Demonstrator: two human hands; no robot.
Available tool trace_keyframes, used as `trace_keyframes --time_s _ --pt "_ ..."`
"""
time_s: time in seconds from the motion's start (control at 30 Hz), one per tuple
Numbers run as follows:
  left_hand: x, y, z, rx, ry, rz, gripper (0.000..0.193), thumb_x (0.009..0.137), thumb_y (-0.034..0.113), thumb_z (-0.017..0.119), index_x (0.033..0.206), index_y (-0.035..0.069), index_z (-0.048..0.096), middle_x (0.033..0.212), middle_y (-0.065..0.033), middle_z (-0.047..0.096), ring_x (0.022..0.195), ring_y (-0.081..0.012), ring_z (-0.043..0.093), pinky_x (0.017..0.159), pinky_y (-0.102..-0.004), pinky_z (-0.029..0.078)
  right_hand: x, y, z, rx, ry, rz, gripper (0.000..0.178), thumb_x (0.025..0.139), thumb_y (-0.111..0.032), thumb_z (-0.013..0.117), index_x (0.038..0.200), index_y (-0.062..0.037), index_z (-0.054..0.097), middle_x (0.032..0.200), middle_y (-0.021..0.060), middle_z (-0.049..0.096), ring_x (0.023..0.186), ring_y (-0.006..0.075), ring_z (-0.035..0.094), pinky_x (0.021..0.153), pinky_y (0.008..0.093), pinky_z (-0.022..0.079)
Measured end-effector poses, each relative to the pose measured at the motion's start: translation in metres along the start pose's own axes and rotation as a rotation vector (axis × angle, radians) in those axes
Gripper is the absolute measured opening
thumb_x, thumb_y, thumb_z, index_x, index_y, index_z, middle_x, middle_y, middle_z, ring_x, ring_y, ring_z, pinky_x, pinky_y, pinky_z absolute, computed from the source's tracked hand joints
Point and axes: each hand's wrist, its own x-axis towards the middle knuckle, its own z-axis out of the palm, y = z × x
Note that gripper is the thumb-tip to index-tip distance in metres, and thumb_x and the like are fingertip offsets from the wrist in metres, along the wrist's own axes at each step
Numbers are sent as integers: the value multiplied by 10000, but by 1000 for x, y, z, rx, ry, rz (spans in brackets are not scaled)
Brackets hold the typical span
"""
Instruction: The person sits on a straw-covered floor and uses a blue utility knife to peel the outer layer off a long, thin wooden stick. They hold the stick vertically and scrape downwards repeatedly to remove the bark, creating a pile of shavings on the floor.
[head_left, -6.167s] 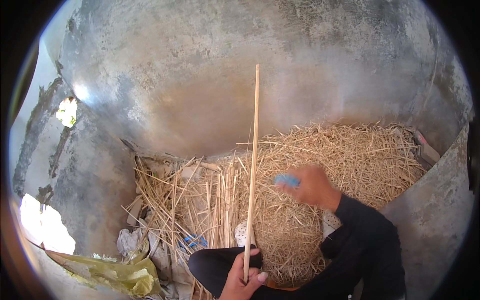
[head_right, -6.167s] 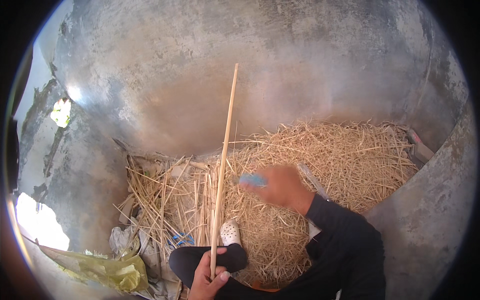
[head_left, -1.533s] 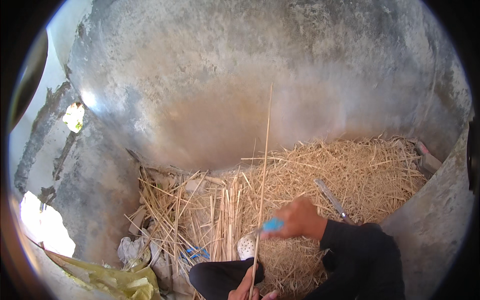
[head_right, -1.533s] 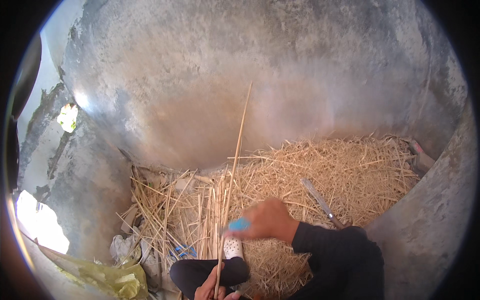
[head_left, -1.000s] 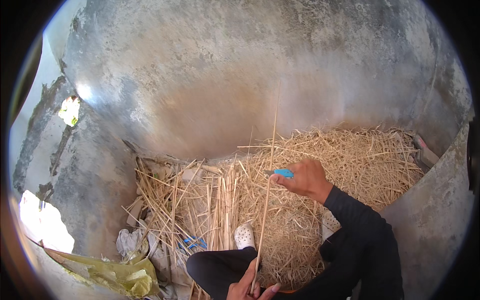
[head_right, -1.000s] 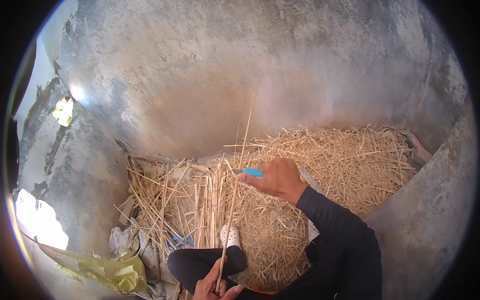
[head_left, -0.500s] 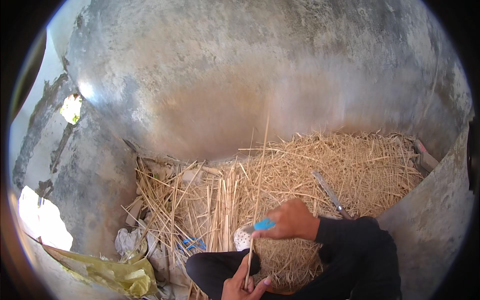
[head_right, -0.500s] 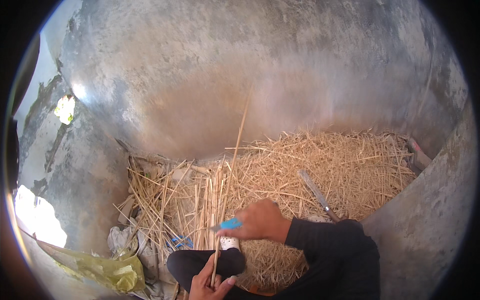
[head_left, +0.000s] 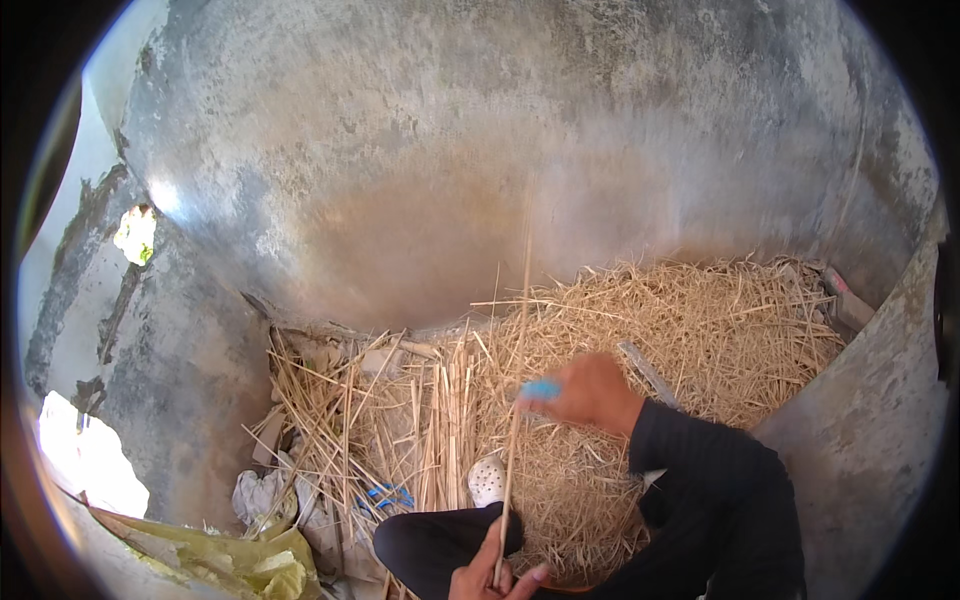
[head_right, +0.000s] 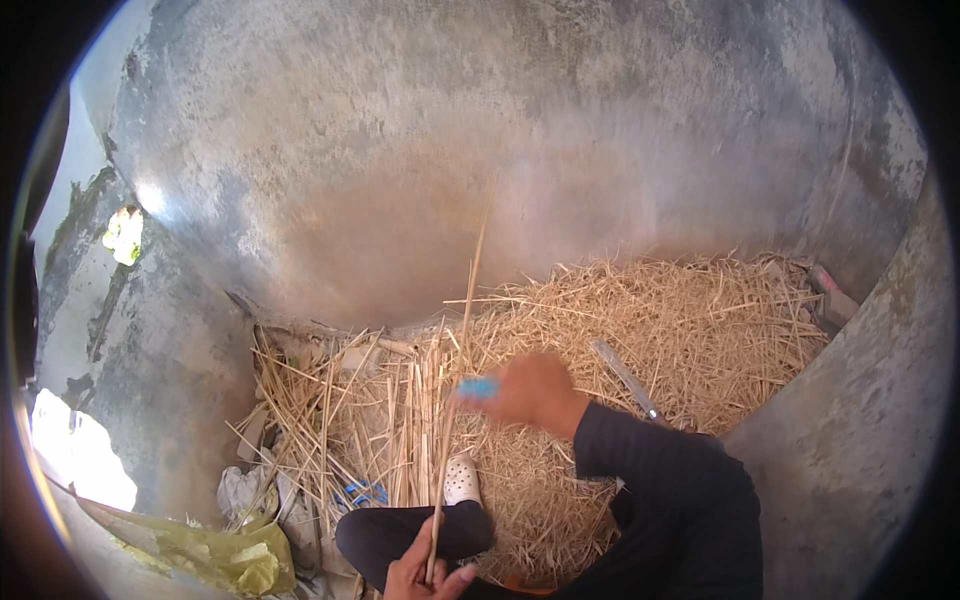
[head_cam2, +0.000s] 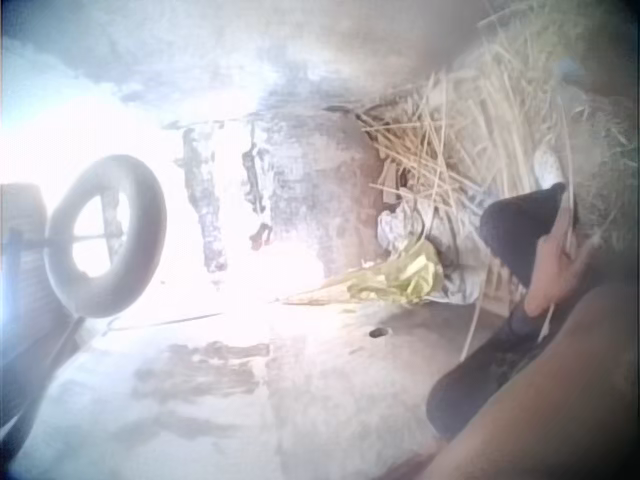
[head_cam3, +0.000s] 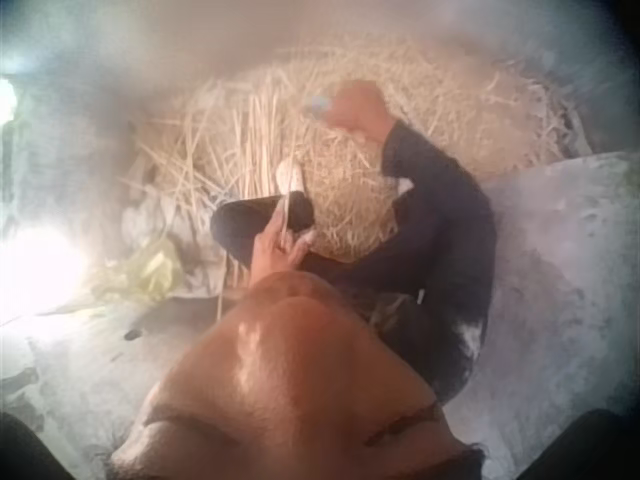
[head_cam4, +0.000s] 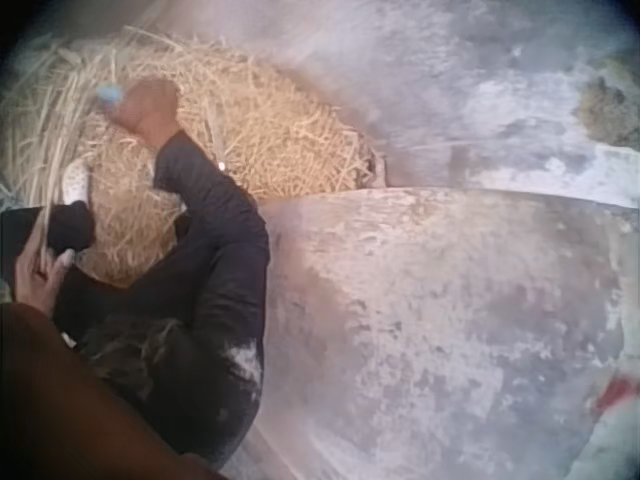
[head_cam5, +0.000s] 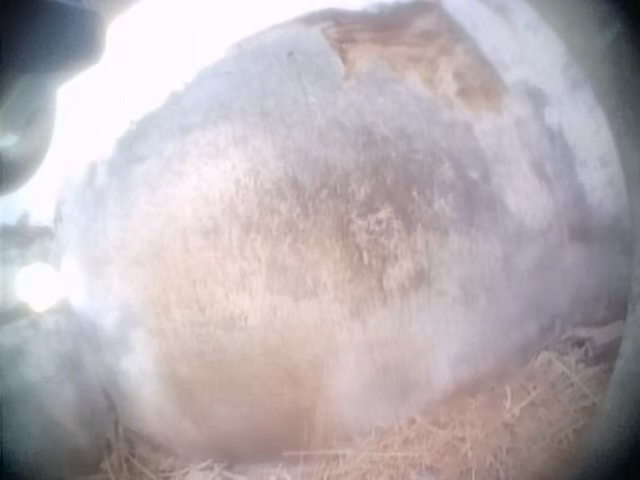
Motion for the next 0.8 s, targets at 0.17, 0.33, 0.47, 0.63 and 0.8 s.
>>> trace_keyframes --time_s 0.17,0.33,0.47,0.63,0.8 --pt "0 7 -1 -19 -33 34 651 817 99 699 1398 54 410 586 44 328 537 -45 271 472 -206 273 16 37 -1 -1 11 90 779 775 -817 379 515 -116 599 412 52 480 367 211 492 376 367 377" --pt "-2 -9 -2 -75 -41 2 578 859 110 652 1382 28 417 720 1 491 590 -49 358 519 -197 335 -22 -21 -1 9 30 -149 750 842 -753 366 509 -118 587 420 36 461 370 191 458 376 363 347" --pt "-8 -11 -10 21 -127 -10 506 901 110 586 1364 -9 419 970 -97 634 796 -90 515 702 -234 436 8 40 2 -106 79 135 745 802 -781 401 521 -121 603 430 55 467 390 207 475 383 361 341" --pt "2 -12 -8 -43 -89 -58 469 928 120 545 1354 -32 421 1182 -168 614 1051 -124 519 894 -270 416 -23 -13 17 -10 -67 -54 766 746 -829 421 498 -122 581 423 58 465 378 210 476 377 358 338" --pt "-3 -8 -14 -82 -107 -80 458 940 133 533 1353 -34 424 1200 -164 601 1078 -120 509 904 -255 406 1 9 3 -56 -39 30 742 737 -820 450 552 -126 636 425 71 495 367 234 498 384 369 384"
